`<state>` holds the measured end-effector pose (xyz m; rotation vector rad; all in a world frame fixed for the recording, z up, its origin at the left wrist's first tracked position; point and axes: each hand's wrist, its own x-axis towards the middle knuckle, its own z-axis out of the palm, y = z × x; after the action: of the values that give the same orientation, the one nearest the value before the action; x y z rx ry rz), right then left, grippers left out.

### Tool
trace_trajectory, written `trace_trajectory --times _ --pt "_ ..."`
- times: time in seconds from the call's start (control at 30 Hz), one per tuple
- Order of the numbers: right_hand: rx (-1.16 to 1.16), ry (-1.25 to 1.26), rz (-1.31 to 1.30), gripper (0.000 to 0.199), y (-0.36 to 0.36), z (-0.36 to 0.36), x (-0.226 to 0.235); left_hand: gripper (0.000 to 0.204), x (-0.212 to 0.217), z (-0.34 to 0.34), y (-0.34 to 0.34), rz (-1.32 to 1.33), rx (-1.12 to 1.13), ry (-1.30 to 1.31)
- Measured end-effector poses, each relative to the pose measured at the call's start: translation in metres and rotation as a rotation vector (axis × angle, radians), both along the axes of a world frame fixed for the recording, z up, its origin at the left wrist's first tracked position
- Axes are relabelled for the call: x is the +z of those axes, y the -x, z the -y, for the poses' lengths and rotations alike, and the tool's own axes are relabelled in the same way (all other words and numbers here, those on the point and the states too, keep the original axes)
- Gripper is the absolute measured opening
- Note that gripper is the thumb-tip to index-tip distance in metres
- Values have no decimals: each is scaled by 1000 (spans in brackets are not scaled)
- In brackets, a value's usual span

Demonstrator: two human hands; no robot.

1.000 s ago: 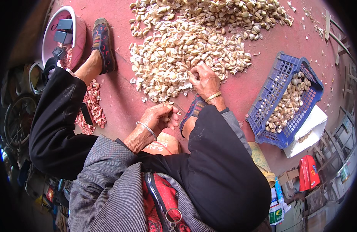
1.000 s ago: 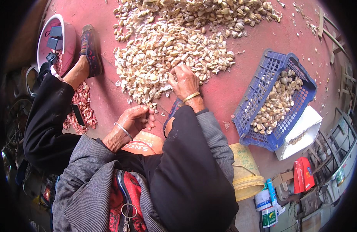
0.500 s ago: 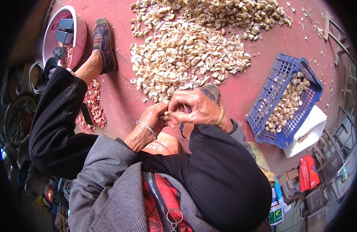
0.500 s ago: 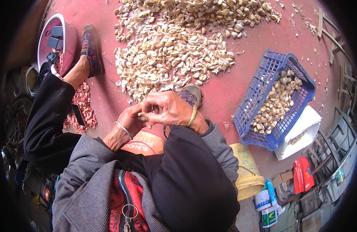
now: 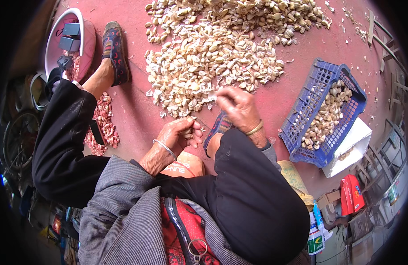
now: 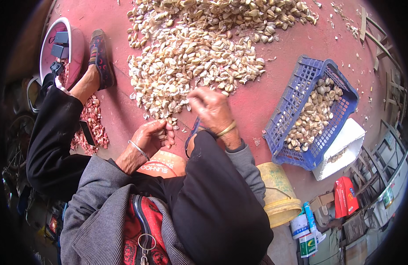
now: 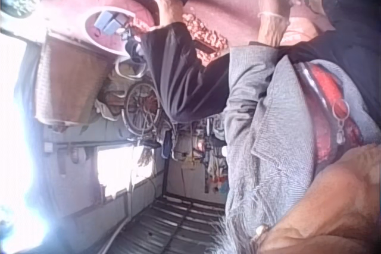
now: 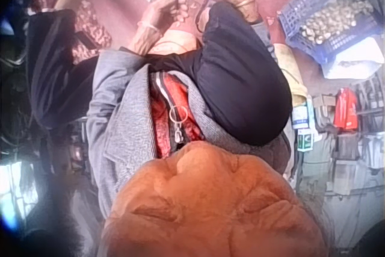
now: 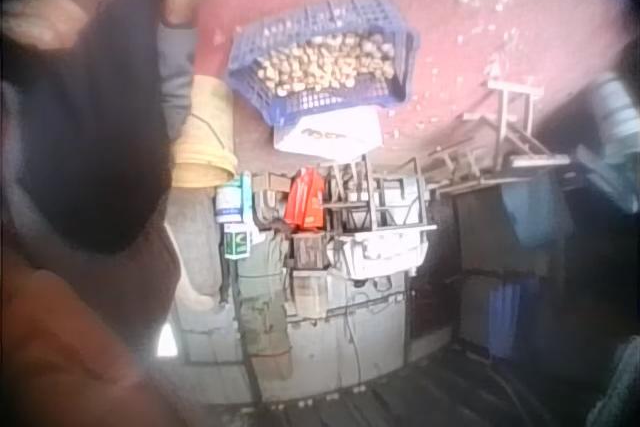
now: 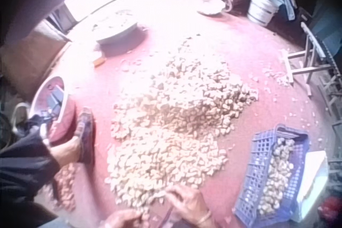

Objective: The person sits on the floor and peels cashews by hand, separating the nut from the shell. They repeatedly pick up cashews from a pile, peel them, and place the shelled nuts into a blue crate while discarding shells onto the floor.

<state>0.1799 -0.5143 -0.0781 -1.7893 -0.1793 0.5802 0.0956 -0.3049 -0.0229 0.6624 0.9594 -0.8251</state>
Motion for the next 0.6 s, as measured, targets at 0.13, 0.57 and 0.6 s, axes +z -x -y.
trace_trajectory --times 0.13,0.57,0.6 --pt "-277 325 25 8 0 40 -27 26 1 1 0 -18 -9 -18" --pt "110 234 411 15 -17 -33 -50 28 0 4 1 -49 -7 -60" --pt "149 263 452 17 -22 -41 -53 27 0 4 1 -52 -9 -62"
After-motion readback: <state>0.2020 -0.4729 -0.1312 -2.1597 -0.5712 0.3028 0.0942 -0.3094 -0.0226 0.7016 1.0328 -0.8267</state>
